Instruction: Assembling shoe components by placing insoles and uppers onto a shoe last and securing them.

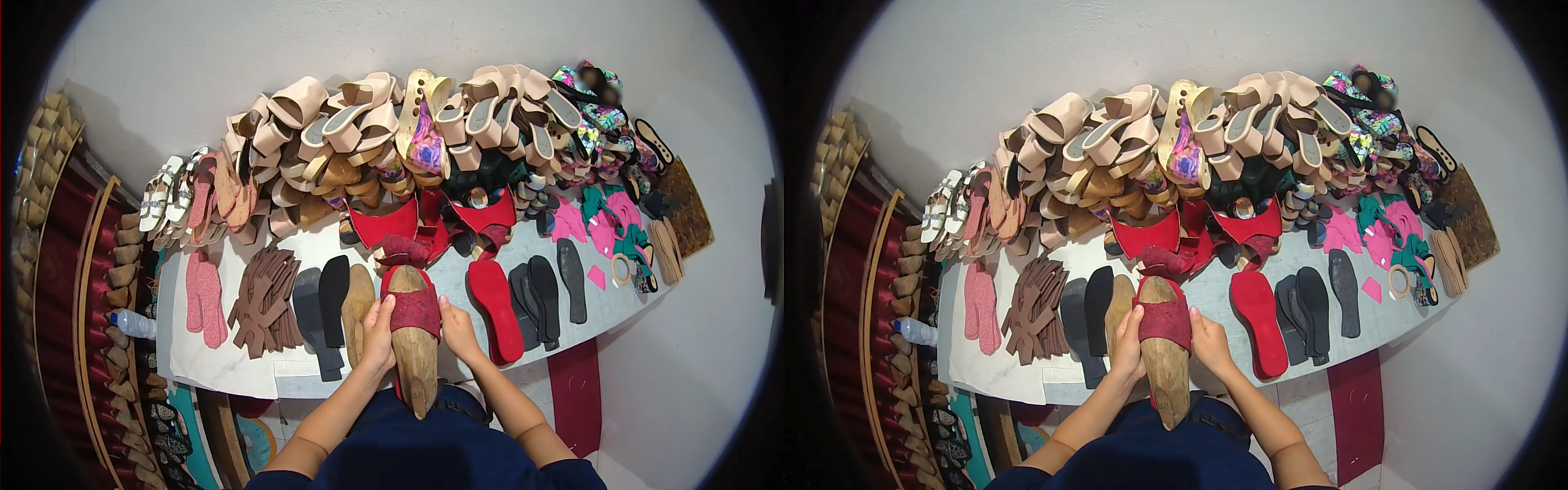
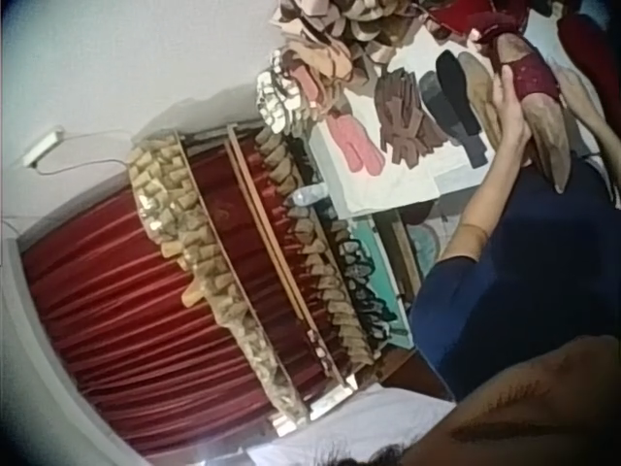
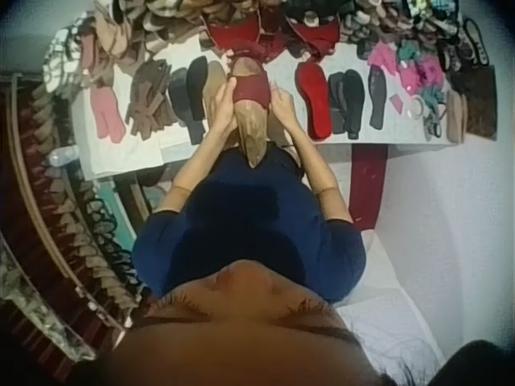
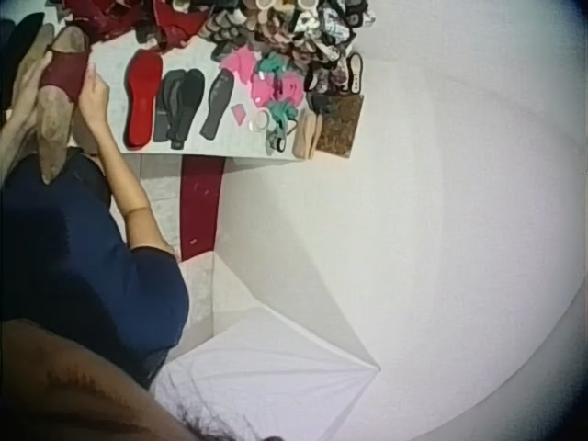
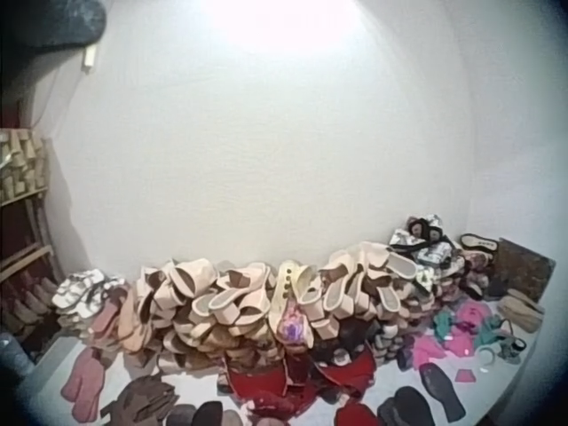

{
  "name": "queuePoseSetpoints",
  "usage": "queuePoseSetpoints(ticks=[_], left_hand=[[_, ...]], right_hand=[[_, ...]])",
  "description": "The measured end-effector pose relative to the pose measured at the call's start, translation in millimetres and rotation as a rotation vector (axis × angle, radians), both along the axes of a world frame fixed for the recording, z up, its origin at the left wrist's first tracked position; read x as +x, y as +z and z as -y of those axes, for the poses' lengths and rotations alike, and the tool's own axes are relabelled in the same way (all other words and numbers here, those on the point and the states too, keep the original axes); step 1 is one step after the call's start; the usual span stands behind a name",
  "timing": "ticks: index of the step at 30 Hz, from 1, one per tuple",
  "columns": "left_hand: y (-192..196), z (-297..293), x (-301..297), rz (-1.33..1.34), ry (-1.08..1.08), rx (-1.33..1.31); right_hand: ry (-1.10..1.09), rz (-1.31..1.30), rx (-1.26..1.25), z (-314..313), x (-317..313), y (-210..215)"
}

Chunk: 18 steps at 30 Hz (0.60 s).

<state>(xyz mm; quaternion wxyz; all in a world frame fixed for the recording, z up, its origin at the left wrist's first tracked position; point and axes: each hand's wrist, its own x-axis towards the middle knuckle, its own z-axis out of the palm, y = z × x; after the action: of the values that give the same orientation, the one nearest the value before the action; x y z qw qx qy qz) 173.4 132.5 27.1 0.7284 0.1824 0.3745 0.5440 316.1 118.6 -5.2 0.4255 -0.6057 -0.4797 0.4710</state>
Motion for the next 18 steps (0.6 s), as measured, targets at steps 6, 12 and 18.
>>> queuePoseSetpoints(ticks=[6,12,18], left_hand=[[-3,4,5,0.056,-0.106,0.068],[-1,6,-1,0.076,-0.128,0.014],[2,6,-1,0.033,-0.187,0.060]], right_hand=[[0.092,-1.189,-0.150,-20,-4,15],[0.056,-1.215,-0.063,-13,-14,14],[0.040,-1.122,-0.093,-10,-7,0]])
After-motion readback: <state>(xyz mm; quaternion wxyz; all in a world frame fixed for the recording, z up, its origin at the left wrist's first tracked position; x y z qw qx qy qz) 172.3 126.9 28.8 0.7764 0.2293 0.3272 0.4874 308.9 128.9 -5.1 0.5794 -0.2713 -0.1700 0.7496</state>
